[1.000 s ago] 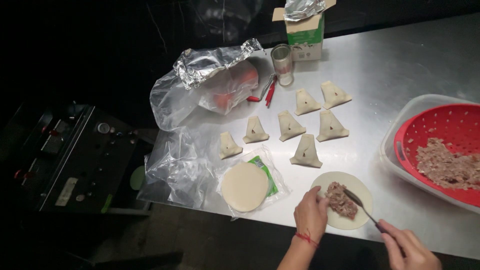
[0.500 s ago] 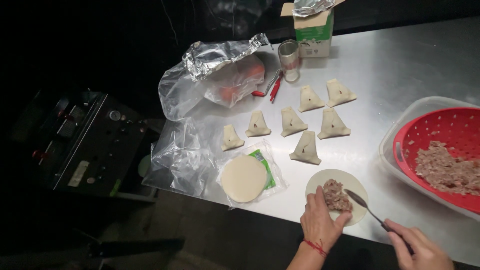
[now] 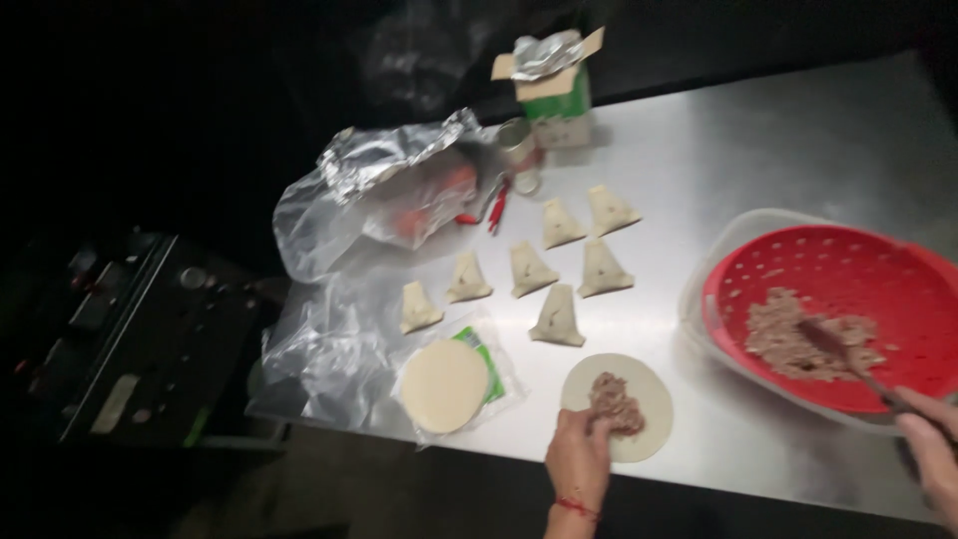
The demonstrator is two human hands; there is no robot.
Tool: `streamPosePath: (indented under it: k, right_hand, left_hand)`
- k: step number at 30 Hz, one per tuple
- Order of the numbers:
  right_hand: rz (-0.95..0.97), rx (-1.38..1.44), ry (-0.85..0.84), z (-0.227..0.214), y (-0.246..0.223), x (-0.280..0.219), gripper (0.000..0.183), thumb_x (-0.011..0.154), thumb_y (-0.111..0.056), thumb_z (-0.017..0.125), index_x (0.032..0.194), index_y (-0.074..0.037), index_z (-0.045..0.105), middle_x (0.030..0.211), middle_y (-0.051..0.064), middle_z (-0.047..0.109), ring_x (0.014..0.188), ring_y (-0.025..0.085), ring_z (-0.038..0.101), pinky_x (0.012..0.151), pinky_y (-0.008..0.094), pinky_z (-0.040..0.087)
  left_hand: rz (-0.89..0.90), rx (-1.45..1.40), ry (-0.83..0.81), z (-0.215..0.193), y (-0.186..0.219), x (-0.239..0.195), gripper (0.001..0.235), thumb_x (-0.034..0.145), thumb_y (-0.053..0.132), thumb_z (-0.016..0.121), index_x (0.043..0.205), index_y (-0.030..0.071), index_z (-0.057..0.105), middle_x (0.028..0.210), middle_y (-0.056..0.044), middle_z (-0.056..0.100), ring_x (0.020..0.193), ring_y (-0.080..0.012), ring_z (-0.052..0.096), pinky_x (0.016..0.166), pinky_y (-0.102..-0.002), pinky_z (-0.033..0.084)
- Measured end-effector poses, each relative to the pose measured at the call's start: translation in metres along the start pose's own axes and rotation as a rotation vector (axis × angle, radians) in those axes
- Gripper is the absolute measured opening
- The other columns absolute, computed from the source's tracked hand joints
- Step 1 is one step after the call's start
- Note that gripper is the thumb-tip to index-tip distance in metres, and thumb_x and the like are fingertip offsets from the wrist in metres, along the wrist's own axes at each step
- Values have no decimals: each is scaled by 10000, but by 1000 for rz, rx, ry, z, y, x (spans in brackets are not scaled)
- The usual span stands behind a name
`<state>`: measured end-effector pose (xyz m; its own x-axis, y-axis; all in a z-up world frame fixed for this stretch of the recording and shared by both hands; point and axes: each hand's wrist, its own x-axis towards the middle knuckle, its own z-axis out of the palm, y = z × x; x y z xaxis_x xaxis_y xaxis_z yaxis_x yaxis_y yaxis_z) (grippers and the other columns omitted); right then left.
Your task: Preparing dumplings by filling circular dough wrappers with a meat mixture and folding them into triangular shapes.
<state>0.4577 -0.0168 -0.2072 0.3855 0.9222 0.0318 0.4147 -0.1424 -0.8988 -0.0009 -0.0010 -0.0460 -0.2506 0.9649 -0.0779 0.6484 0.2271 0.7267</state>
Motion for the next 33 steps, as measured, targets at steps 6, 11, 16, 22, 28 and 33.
streamPosePath:
  k: [6, 11, 16, 22, 28, 33]
  right_hand:
    - [-253, -494, 85, -9, -155, -4, 260, 988, -213, 692, 1215, -107, 762, 859, 144, 685, 740, 264, 686, 693, 340, 569]
    - [-285, -664, -13, -11, -180, 3, 240, 925, -312, 761, 1138, -205, 786, 893, 88, 733, 734, 268, 725, 674, 340, 578]
    - [-248, -755, -81, -13, -201, 4, 272, 891, -306, 723, 1146, -239, 795, 903, 47, 751, 736, 268, 737, 680, 359, 594]
    - [-201, -696, 13, -16, -191, -3, 307, 951, -395, 654, 1220, -284, 752, 870, 13, 734, 718, 220, 744, 690, 331, 609]
    - [-195, -704, -183, -14, -172, 1, 278, 878, -408, 722, 1137, -317, 768, 931, -16, 777, 773, 208, 766, 666, 348, 616]
    - [72, -188, -341, -11, -74, 32, 338, 951, -307, 673, 1207, -130, 801, 752, 57, 724, 625, 114, 717, 612, 290, 562]
  left_hand:
    - [-43, -163, 13, -19, 72, 5, 337, 891, 245, 711, 1180, 73, 682, 1069, -101, 651, 866, -302, 731, 757, -427, 593]
    - [393, -122, -52, 24, 121, 2, 354, 899, 200, 777, 1217, 68, 692, 1030, -126, 664, 934, -320, 699, 807, -449, 546]
    - [507, -31, -224, 36, 165, -2, 482, 907, 189, 764, 1349, 60, 622, 1158, -164, 608, 1034, -379, 636, 820, -484, 525]
    - [484, 11, -244, 48, 168, -1, 505, 905, 200, 761, 1367, 61, 610, 1179, -152, 597, 1064, -368, 632, 836, -484, 524]
    - [508, 18, -236, 48, 168, 1, 500, 902, 175, 756, 1367, 58, 614, 1162, -150, 603, 1063, -367, 633, 833, -484, 526]
    - [548, -2, -249, 43, 173, 2, 507, 902, 149, 745, 1383, 57, 616, 1156, -155, 607, 1040, -371, 636, 823, -487, 529]
